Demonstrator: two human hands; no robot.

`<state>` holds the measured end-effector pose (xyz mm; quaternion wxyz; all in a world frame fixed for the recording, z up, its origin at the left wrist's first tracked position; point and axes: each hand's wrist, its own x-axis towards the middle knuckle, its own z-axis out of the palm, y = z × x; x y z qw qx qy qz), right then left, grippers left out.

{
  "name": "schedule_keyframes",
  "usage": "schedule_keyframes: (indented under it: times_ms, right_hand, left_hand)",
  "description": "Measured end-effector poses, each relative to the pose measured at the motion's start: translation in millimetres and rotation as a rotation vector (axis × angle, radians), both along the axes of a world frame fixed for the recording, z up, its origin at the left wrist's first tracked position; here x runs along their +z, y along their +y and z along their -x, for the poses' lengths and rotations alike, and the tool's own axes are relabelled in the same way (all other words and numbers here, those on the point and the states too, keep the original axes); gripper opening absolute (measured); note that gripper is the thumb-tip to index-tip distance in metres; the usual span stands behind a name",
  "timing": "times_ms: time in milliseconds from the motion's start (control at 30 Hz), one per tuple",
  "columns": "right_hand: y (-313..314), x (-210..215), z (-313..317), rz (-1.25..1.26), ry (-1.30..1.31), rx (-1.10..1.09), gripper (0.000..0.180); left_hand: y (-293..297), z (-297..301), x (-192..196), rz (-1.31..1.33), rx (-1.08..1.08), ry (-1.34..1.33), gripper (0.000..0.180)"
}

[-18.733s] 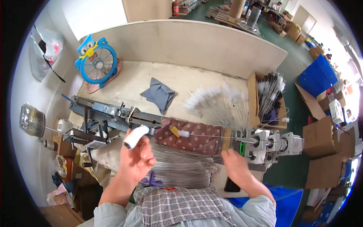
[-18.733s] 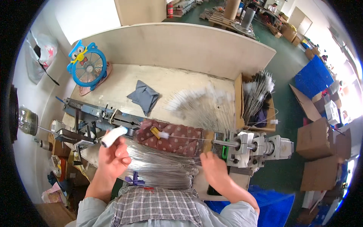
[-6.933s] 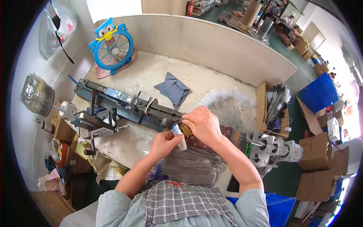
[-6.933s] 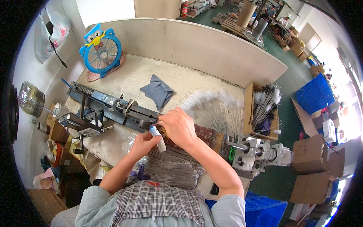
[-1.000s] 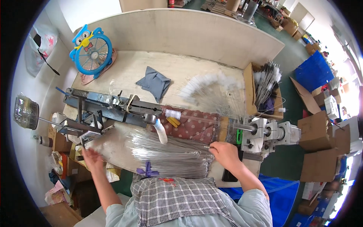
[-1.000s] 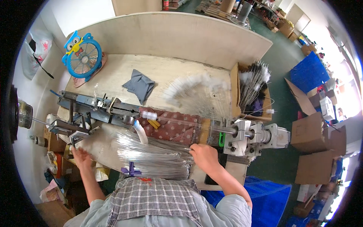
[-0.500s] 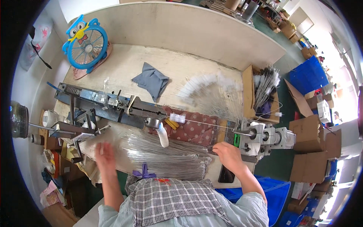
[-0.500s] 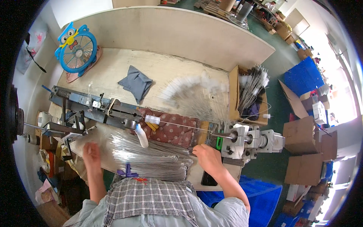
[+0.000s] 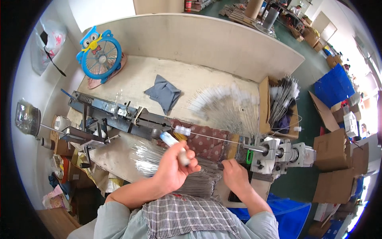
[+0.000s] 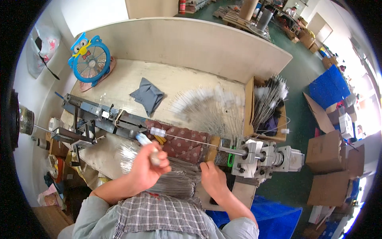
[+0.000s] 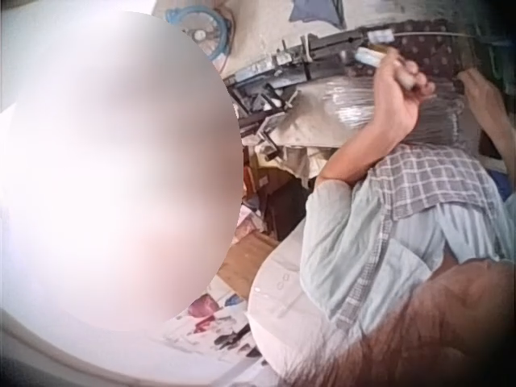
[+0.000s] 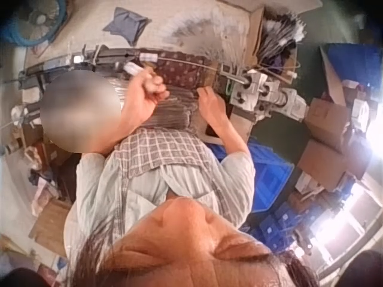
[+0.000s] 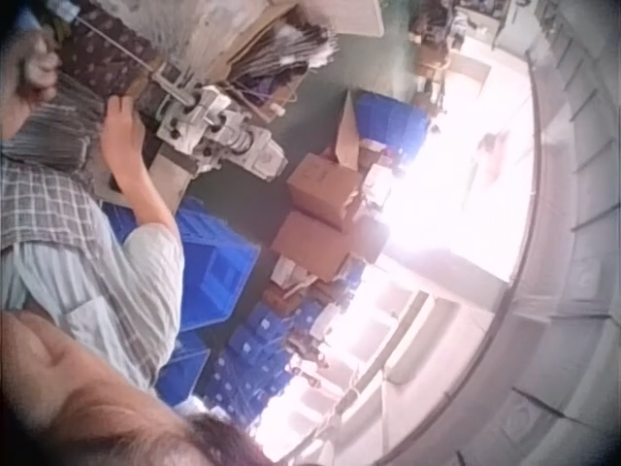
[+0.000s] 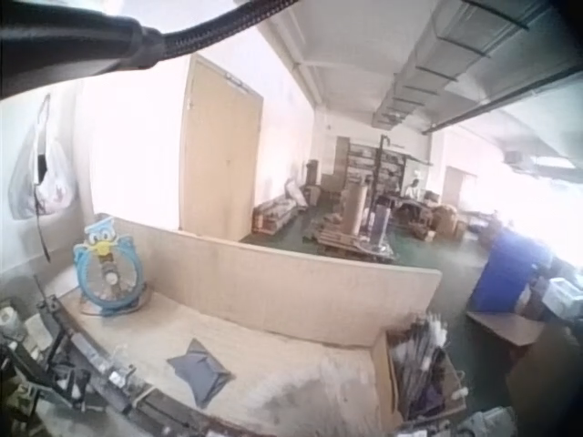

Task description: Assembling small industrial brushes by feeding components into a specialized assembly machine.

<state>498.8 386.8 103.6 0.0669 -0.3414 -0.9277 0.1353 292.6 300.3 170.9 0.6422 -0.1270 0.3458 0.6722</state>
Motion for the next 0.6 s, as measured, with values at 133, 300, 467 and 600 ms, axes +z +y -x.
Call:
schedule_keyframes:
  times_ms: [133,300,467,600]
  right_hand:
    - [5.3,17.3,-3.0,-0.171,-0.156,0.085,0.022]
    - [22.9,97.6,-21.3,-0.314,-0.188,-0.014,0.020]
    - [47.4,144.1,-23.4,-0.162,0.273,-0.344,0.014]
    - [72.3,113.6,-3.5,-0.169,0.345,-0.094,0.017]
  left_hand:
    - [-21.1,56.1,19.0,-0.228,-0.111,-0.222,0.028]
    - [-46.1,74.4,11.5,-0.363,-0.034,-0.057,0.061]
    - [-39.8,42.0,-30.4,-0.193,-0.410,0.511,0.042]
    - [32.8,-2.2,-13.6,-0.499,-0.469,1.331,0.021]
